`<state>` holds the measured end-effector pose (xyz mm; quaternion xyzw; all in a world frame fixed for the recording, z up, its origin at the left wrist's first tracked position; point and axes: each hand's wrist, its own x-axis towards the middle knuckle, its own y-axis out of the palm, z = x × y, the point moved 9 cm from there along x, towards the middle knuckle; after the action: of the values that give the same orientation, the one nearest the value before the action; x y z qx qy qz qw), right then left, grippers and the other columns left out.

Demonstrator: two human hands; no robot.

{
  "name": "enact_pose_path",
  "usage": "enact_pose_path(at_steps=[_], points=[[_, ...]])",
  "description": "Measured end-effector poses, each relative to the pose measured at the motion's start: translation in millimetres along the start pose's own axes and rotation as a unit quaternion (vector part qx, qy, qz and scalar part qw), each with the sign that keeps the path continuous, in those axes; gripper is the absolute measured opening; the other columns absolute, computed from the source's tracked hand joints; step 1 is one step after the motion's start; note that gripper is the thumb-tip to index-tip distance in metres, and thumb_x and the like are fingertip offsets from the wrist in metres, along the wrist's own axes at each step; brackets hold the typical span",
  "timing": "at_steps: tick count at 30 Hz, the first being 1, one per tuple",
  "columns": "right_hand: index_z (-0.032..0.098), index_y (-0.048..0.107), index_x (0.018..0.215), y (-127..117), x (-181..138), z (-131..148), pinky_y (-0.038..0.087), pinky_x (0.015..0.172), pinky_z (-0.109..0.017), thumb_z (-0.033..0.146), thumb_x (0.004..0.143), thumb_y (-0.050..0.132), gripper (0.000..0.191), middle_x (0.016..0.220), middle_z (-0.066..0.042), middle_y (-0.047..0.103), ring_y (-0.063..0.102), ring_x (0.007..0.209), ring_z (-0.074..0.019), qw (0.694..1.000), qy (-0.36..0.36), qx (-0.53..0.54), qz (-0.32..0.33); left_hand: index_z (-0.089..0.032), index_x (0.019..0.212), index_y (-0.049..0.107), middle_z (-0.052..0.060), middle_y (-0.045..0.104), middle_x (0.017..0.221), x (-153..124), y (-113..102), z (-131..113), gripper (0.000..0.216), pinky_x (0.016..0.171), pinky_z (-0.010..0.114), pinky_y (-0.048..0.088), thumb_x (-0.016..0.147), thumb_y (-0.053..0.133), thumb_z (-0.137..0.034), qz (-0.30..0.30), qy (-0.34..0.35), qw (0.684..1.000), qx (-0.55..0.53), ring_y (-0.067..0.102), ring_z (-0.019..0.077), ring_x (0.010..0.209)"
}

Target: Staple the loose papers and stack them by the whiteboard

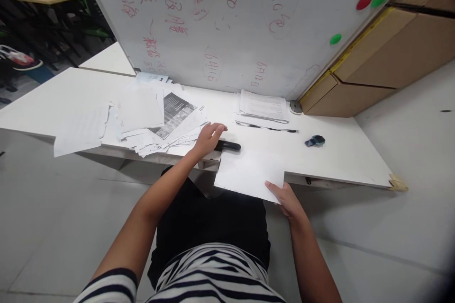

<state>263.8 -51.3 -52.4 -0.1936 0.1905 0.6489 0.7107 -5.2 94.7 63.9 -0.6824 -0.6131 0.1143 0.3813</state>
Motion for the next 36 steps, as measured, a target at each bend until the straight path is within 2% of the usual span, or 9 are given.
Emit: enact_pose_path(at_steps=[3, 6, 10, 12, 17, 21, 25, 31, 36], points=[[0.013, 0.063, 0.083, -0.1, -0.1, -0.9, 0.029, 0.035, -0.022, 0.048, 0.061, 0.079, 0.044, 0.059, -0.002, 0.061, 0.047, 0.044, -0.0109, 1.0, -0.001, -0.004, -0.001, -0.022, 0.104, 0.061, 0.002, 0.067, 0.113, 27.5, 5.9, -15.5, 0.042, 0.112, 0.044, 0.027, 0.098, 0.026, -0.046, 0.018, 0.017, 0.999, 0.049, 0.058, 0.0185, 0.108], [0.014, 0.062, 0.079, -1.2, 0.8, -2.6, 0.028, 0.035, -0.023, 0.048, 0.062, 0.078, 0.041, 0.055, -0.001, 0.058, 0.045, 0.042, -0.0108, 1.0, -0.006, -0.016, -0.005, -0.021, 0.112, 0.059, 0.006, 0.062, 0.122, 50.4, 33.8, -32.0, 0.043, 0.112, 0.051, 0.023, 0.096, 0.032, -0.05, 0.07, 0.046, 0.989, 0.12, 0.051, 0.0237, 0.119], [0.015, 0.063, 0.077, -2.9, 1.5, -4.1, 0.03, 0.036, -0.024, 0.049, 0.062, 0.077, 0.041, 0.055, -0.001, 0.059, 0.046, 0.043, -0.0115, 1.0, -0.007, -0.026, -0.011, -0.019, 0.122, 0.054, 0.013, 0.042, 0.145, 57.7, 79.3, -40.4, 0.051, 0.113, 0.059, 0.011, 0.089, 0.042, -0.056, 0.138, 0.097, 0.968, 0.184, 0.023, 0.0327, 0.141], [0.014, 0.064, 0.079, -4.0, 1.7, -4.4, 0.032, 0.036, -0.024, 0.05, 0.062, 0.078, 0.041, 0.057, -0.002, 0.061, 0.048, 0.043, -0.0124, 1.0, -0.002, -0.026, -0.017, -0.019, 0.124, 0.054, 0.014, 0.031, 0.151, 56.3, 89.8, -36.9, 0.052, 0.113, 0.06, 0.008, 0.088, 0.043, -0.056, 0.139, 0.103, 0.966, 0.192, 0.012, 0.0348, 0.144], [0.013, 0.068, 0.094, -6.0, 3.9, -6.2, 0.049, 0.052, -0.028, 0.045, 0.062, 0.08, 0.047, 0.08, -0.009, 0.072, 0.065, 0.065, -0.0208, 1.0, 0.019, 0.001, -0.024, -0.022, 0.126, 0.052, 0.01, 0.024, 0.155, 51.5, 92.1, -33.7, 0.049, 0.114, 0.06, 0.001, 0.085, 0.051, -0.049, 0.087, 0.122, 0.971, 0.187, 0.004, 0.0347, 0.146], [0.013, 0.068, 0.1, -5.0, 7.2, -8.5, 0.054, 0.066, -0.03, 0.042, 0.064, 0.08, 0.048, 0.092, -0.01, 0.073, 0.069, 0.077, -0.0232, 0.999, 0.032, 0.031, -0.013, -0.027, 0.133, 0.046, 0.005, 0.023, 0.156, 48.5, 96.6, -38.2, 0.053, 0.114, 0.06, -0.006, 0.082, 0.055, -0.039, 0.078, 0.13, 0.97, 0.192, -0.002, 0.0321, 0.146], [0.013, 0.069, 0.1, -2.5, 9.7, -10.7, 0.055, 0.068, -0.031, 0.042, 0.065, 0.08, 0.047, 0.096, -0.011, 0.073, 0.07, 0.081, -0.0247, 0.999, 0.035, 0.034, -0.004, -0.027, 0.133, 0.046, 0.005, 0.025, 0.155, 47.1, 98.5, -41.2, 0.052, 0.114, 0.061, -0.006, 0.083, 0.053, -0.038, 0.086, 0.138, 0.965, 0.204, -0.001, 0.0316, 0.147], [0.013, 0.07, 0.098, 3.7, 5.7, -9.3, 0.056, 0.07, -0.032, 0.039, 0.064, 0.081, 0.045, 0.094, -0.01, 0.074, 0.07, 0.083, -0.0257, 0.999, 0.019, 0.049, -0.013, -0.019, 0.125, 0.053, 0.012, 0.029, 0.152, 45.0, 93.8, -41.6, 0.045, 0.115, 0.058, 0.001, 0.084, 0.055, -0.037, 0.062, 0.151, 0.965, 0.205, 0.006, 0.0339, 0.146], [0.013, 0.069, 0.096, 6.7, -1.3, -5.6, 0.054, 0.06, -0.029, 0.038, 0.065, 0.079, 0.041, 0.087, -0.009, 0.074, 0.068, 0.072, -0.0228, 0.999, 0.013, 0.044, -0.025, -0.02, 0.113, 0.059, 0.012, 0.04, 0.146, 44.6, 77.0, -50.4, 0.03, 0.115, 0.056, 0.01, 0.089, 0.051, -0.036, 0.03, 0.165, 0.969, 0.179, 0.017, 0.0321, 0.143]])
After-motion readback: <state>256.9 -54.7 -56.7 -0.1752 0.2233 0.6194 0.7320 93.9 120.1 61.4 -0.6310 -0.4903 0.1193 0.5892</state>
